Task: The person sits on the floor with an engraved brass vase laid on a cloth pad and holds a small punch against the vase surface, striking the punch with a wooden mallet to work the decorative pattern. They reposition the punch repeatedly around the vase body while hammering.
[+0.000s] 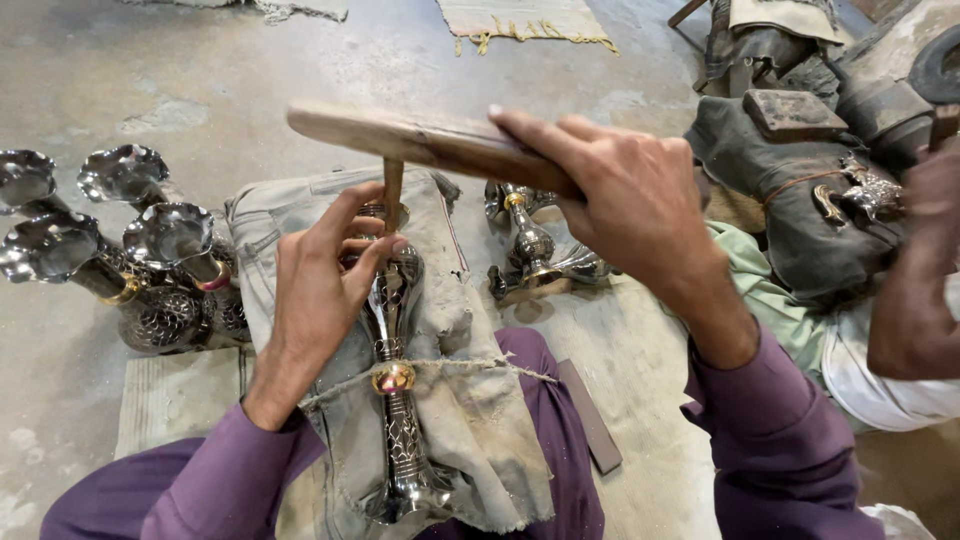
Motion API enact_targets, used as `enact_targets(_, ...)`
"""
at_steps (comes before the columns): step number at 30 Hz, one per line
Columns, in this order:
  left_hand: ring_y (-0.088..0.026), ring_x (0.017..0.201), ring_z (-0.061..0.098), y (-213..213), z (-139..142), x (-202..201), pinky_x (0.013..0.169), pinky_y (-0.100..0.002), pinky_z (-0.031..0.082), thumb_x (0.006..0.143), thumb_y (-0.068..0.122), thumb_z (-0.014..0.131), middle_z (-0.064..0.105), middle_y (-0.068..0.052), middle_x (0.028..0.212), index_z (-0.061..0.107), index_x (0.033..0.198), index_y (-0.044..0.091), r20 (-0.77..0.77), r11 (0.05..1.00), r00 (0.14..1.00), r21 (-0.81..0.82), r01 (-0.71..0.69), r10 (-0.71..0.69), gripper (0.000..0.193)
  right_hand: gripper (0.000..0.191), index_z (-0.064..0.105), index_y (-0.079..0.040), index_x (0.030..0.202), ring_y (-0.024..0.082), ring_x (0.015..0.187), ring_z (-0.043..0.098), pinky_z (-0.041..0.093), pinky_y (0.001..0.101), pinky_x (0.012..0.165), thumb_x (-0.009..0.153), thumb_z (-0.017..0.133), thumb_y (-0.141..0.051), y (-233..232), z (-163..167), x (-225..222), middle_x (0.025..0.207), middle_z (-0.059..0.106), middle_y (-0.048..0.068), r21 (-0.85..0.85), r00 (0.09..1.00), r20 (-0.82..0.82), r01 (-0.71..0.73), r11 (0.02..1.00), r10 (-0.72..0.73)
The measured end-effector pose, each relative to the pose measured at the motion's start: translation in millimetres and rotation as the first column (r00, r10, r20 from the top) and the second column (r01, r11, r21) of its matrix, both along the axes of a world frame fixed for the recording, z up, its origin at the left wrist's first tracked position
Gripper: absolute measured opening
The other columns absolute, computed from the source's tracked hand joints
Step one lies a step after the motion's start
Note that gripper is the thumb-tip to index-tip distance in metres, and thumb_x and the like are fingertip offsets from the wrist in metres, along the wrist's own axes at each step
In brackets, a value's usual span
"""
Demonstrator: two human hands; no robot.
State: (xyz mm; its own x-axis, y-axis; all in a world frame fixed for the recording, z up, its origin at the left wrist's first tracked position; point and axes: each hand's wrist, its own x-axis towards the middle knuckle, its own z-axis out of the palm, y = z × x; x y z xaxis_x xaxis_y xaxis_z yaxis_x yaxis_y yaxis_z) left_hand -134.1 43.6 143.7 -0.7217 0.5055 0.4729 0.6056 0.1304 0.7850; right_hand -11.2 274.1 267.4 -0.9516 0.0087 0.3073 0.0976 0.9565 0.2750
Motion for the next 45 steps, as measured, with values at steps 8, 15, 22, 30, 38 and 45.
enact_targets(8, -0.022, 0.089, 0.08, 2, -20, 9, 0.068, -0.031, 0.069, 0.099, 0.014, 0.072, 0.079, -0.012, 0.102, 0.057, 0.136, 0.013, 0.021, 0.992, 0.997, 0.102, -0.074, 0.073, 0.039, 0.052, 0.058, -0.03, 0.15, 0.017, 0.07, 0.072, 0.053, 0.0341, 0.054, 0.101, 0.068, -0.015, -8, 6, 1, 0.097, 0.077, 0.001, -0.038, 0.987, -0.085, -0.138, 0.99, 0.134)
enact_targets(15, -0.021, 0.094, 0.08, -2, -20, 20, 0.075, -0.031, 0.067, 0.098, 0.012, 0.078, 0.078, -0.014, 0.103, 0.056, 0.134, 0.007, 0.006, 0.968, 0.994, 0.228, -0.105, 0.106, 0.042, 0.051, 0.059, -0.032, 0.147, 0.017, 0.066, 0.069, 0.049, 0.0364, 0.051, 0.1, 0.068, -0.016, -19, 8, 0, 0.087, 0.073, 0.001, 0.109, 0.961, -0.151, -0.215, 0.97, 0.23)
enact_targets(22, -0.02, 0.092, 0.08, -3, -17, 19, 0.068, -0.031, 0.066, 0.096, 0.014, 0.077, 0.079, -0.013, 0.101, 0.057, 0.134, 0.009, 0.031, 0.976, 0.994, 0.188, -0.111, 0.107, 0.043, 0.046, 0.057, -0.033, 0.148, 0.021, 0.062, 0.068, 0.048, 0.0386, 0.049, 0.105, 0.062, -0.015, -17, 13, 0, 0.097, 0.076, 0.003, -0.082, 0.996, 0.02, -0.088, 0.993, 0.09)
enact_targets(30, -0.02, 0.085, 0.08, -3, -10, 6, 0.063, -0.033, 0.065, 0.094, 0.017, 0.077, 0.08, -0.011, 0.095, 0.063, 0.132, 0.014, -0.069, 0.999, 0.997, 0.027, -0.024, 0.026, 0.041, 0.059, 0.064, -0.02, 0.139, 0.024, 0.072, 0.073, 0.056, 0.0388, 0.059, 0.082, 0.072, -0.008, 3, -6, 15, 0.11, 0.078, 0.008, -0.04, 0.966, -0.143, -0.222, 0.974, 0.215)
enact_targets(38, -0.02, 0.081, 0.08, -1, 1, -4, 0.068, -0.036, 0.066, 0.093, 0.014, 0.072, 0.08, -0.008, 0.096, 0.064, 0.135, 0.017, -0.114, 0.988, 0.985, -0.099, 0.114, -0.125, 0.043, 0.057, 0.059, -0.015, 0.136, 0.025, 0.081, 0.075, 0.058, 0.0388, 0.063, 0.082, 0.072, -0.004, 14, -48, 32, 0.107, 0.077, 0.011, -0.388, 0.978, -0.208, -0.086, 0.918, 0.004)
enact_targets(45, -0.017, 0.079, 0.08, 3, 13, -12, 0.072, -0.033, 0.065, 0.092, 0.016, 0.07, 0.081, -0.005, 0.099, 0.065, 0.135, 0.021, -0.168, 0.941, 0.941, -0.221, 0.256, -0.295, 0.044, 0.061, 0.059, -0.012, 0.133, 0.031, 0.08, 0.073, 0.057, 0.043, 0.069, 0.075, 0.074, 0.0, 14, -82, 47, 0.097, 0.075, 0.016, -0.439, 0.977, -0.214, -0.075, 0.895, -0.023)
